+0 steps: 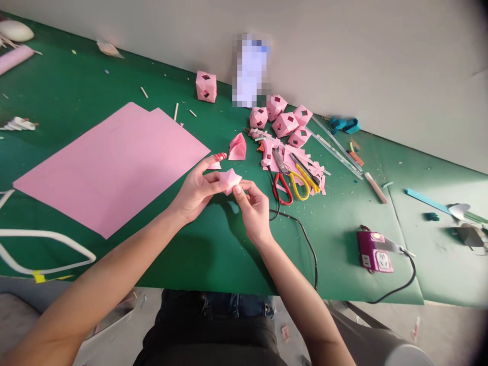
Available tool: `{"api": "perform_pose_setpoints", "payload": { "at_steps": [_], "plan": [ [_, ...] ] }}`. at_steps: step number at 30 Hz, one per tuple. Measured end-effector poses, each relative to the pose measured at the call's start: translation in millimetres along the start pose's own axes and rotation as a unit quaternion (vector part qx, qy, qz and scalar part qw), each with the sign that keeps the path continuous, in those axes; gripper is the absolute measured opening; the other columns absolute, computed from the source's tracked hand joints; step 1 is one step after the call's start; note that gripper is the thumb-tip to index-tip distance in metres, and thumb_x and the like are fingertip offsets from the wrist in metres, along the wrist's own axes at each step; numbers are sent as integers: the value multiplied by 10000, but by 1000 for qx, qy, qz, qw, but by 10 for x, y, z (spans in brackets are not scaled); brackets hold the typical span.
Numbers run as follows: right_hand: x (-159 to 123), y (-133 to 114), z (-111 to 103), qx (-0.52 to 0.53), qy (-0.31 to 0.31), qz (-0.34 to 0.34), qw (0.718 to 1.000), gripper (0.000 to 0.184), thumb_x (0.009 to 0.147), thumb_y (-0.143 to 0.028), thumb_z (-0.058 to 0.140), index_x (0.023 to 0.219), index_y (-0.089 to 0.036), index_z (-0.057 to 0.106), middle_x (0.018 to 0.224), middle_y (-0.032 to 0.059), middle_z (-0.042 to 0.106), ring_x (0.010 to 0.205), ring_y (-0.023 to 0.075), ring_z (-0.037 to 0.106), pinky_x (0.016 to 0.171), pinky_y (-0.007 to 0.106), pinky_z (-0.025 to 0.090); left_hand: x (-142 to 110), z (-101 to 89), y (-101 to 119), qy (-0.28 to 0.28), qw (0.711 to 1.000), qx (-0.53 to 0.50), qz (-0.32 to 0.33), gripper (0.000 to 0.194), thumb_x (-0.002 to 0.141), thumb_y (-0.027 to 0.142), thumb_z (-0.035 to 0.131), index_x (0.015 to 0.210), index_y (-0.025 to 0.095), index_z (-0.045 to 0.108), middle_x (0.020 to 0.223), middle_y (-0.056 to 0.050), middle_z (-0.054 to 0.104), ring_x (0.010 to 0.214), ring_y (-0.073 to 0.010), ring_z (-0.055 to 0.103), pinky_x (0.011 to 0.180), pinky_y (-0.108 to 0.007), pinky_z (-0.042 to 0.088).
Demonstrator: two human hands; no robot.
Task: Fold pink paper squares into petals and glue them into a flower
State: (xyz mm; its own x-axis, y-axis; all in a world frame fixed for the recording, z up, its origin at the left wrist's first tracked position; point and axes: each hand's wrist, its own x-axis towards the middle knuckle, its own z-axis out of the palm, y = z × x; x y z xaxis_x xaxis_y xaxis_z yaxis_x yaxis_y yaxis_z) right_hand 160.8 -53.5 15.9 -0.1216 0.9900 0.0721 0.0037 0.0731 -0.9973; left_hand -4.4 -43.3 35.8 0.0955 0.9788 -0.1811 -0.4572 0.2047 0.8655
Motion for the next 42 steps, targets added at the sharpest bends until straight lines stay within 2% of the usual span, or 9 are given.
{"api": "perform_pose_setpoints", "payload": {
  "at_steps": [4,8,11,14,21,26,33,39,42],
  "plan": [
    [11,7,-37,-131,-4,-43,990,314,982,-560,712,919,-259,774,1074,80,766,1061,252,718,963,428,581,2,-22,-7,17,1000,17,11,800,672,306,1008,1361,245,604,881,31,759,813,-157,745,867,-319,601],
    [23,-64,-143,-262,87,-159,948,154,1009,-376,685,1047,-272,791,1098,89,754,1084,264,706,1004,470,565,-44,-11,9,33,991,112,60,777,719,315,991,1383,255,590,963,-2,789,915,-199,786,938,-363,625],
    [28,-119,-194,-290,128,-217,923,180,1026,-333,655,1127,-321,803,1095,79,742,1078,267,691,1002,486,553,-71,4,9,38,982,163,83,768,721,323,990,1379,255,598,958,-2,787,932,-207,786,995,-379,615],
    [33,-127,-206,-308,127,-238,912,160,1020,-334,695,1104,-348,831,1076,74,734,1049,270,676,967,485,547,-80,9,-2,23,979,182,92,766,732,329,981,1386,252,588,934,3,776,948,-218,783,1008,-387,606],
    [38,-107,-212,-306,86,-235,919,126,1002,-311,739,1070,-322,845,1074,75,753,1100,282,650,1001,497,539,-91,-12,-16,-2,963,247,106,737,780,330,926,1392,223,531,862,20,733,943,-220,772,983,-383,590],
    [49,-182,-281,-246,18,-162,956,78,979,-335,767,970,-280,822,1031,60,772,1083,262,683,1025,472,548,-111,-24,42,-37,941,314,119,687,819,324,863,1415,230,534,865,19,745,919,-225,788,964,-399,602],
    [111,-213,-428,-114,-114,-25,987,221,938,-467,793,849,-264,784,986,42,787,1038,250,709,1039,466,519,-112,-60,64,-129,923,342,122,651,868,296,835,1446,225,545,851,35,763,916,-194,778,1090,-432,572],
    [135,-200,-415,-24,-87,59,994,342,849,-574,833,803,-243,757,900,34,733,849,206,638,812,363,511,-80,-58,67,-98,963,240,77,922,758,288,933,1517,268,410,1224,-78,745,972,-208,765,918,-386,643],
    [134,-220,-394,27,-69,109,991,359,796,-573,870,777,-238,741,822,19,674,742,173,540,690,324,441,-61,-59,80,-62,976,203,57,868,788,365,918,1495,271,423,1107,-48,747,1045,-241,769,954,-402,635]
  ]
}}
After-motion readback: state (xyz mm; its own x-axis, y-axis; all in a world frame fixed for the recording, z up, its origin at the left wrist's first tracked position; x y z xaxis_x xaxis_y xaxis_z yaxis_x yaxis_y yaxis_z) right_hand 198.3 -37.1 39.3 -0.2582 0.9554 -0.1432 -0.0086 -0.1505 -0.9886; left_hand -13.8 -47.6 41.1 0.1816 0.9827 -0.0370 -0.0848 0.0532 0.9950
